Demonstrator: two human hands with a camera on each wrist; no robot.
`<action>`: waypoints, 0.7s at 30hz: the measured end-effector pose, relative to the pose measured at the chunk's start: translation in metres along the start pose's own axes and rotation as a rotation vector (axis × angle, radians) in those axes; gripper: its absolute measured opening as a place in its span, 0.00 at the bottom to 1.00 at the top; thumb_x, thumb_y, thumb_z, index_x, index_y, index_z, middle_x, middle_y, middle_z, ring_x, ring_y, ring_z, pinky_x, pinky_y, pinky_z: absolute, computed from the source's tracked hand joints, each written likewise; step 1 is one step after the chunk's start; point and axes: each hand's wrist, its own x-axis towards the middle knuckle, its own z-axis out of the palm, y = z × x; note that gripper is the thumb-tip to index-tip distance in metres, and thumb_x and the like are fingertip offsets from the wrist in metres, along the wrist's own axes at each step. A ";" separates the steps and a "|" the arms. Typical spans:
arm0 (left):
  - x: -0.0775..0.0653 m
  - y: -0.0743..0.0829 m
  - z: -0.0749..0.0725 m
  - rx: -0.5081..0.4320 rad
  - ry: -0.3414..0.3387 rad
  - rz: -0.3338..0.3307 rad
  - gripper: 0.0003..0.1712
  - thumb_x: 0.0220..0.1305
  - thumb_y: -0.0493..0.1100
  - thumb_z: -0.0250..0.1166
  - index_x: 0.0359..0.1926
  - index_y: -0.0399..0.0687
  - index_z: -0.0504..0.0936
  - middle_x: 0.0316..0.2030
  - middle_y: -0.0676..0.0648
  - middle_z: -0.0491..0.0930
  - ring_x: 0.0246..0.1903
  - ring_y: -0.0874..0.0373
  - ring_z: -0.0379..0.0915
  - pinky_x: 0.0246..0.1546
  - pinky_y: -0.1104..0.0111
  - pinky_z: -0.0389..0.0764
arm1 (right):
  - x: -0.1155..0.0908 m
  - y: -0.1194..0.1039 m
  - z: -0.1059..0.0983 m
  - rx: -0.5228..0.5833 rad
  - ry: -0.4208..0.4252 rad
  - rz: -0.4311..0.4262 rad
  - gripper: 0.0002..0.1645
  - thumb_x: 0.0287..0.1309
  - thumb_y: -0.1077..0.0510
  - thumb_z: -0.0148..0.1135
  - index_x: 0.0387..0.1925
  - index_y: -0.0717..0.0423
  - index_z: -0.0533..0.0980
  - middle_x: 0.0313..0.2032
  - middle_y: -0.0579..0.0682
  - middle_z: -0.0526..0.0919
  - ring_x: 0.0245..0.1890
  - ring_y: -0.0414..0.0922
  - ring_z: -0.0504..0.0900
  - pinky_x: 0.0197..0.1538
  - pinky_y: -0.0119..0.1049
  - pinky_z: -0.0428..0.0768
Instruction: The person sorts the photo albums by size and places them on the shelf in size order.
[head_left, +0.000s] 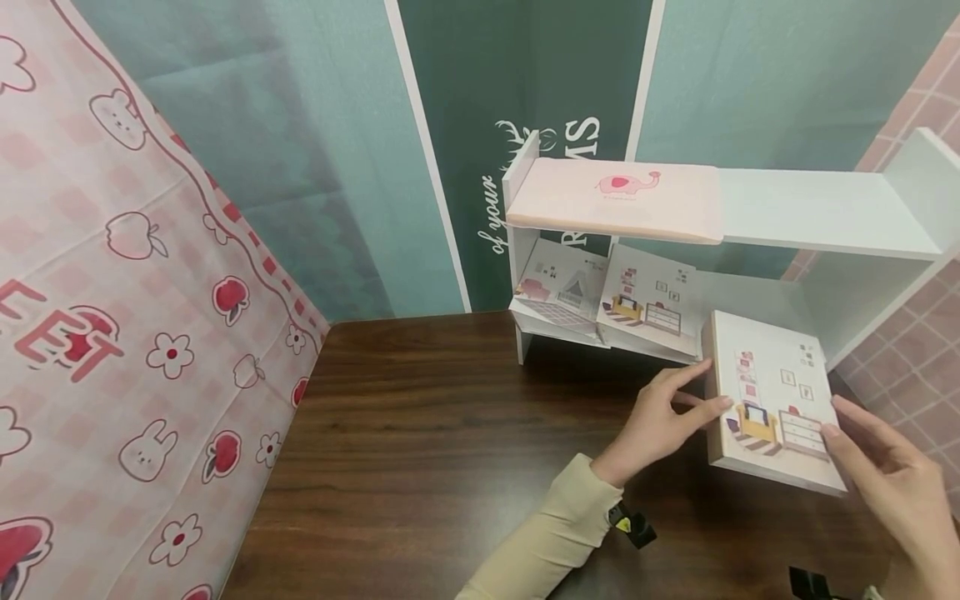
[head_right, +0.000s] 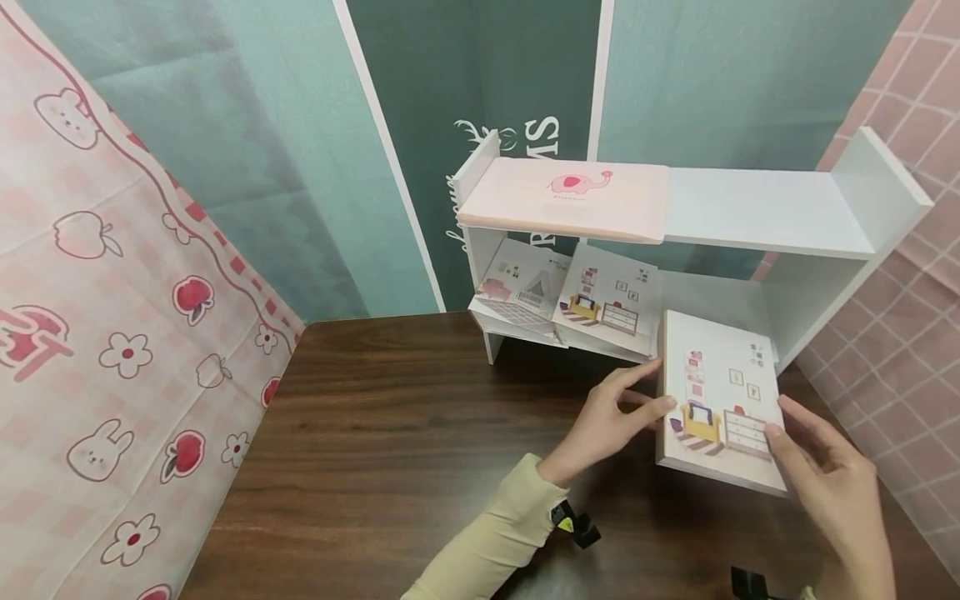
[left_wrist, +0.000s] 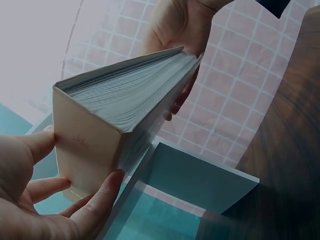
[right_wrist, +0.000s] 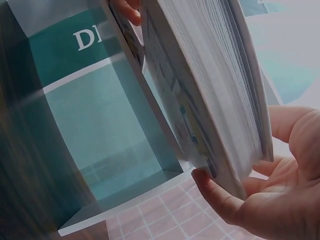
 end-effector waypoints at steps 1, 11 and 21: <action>0.000 0.000 0.000 -0.003 0.007 0.008 0.30 0.63 0.50 0.61 0.65 0.66 0.64 0.57 0.56 0.68 0.38 0.74 0.72 0.28 0.83 0.76 | 0.000 0.000 0.000 0.006 -0.002 -0.009 0.30 0.58 0.62 0.60 0.63 0.50 0.67 0.47 0.22 0.71 0.38 0.17 0.70 0.34 0.09 0.68; 0.003 -0.001 0.003 -0.011 0.040 0.099 0.25 0.64 0.48 0.59 0.62 0.61 0.66 0.56 0.57 0.69 0.38 0.73 0.72 0.29 0.83 0.76 | -0.002 -0.002 -0.005 0.046 -0.052 -0.018 0.30 0.57 0.65 0.60 0.62 0.51 0.69 0.46 0.23 0.73 0.32 0.18 0.74 0.26 0.16 0.72; 0.004 0.001 0.003 0.015 0.069 0.128 0.19 0.65 0.48 0.58 0.56 0.55 0.71 0.54 0.56 0.71 0.39 0.72 0.73 0.30 0.84 0.75 | -0.001 -0.002 -0.005 0.172 -0.079 -0.003 0.35 0.52 0.71 0.62 0.63 0.52 0.68 0.53 0.31 0.71 0.41 0.16 0.73 0.35 0.12 0.73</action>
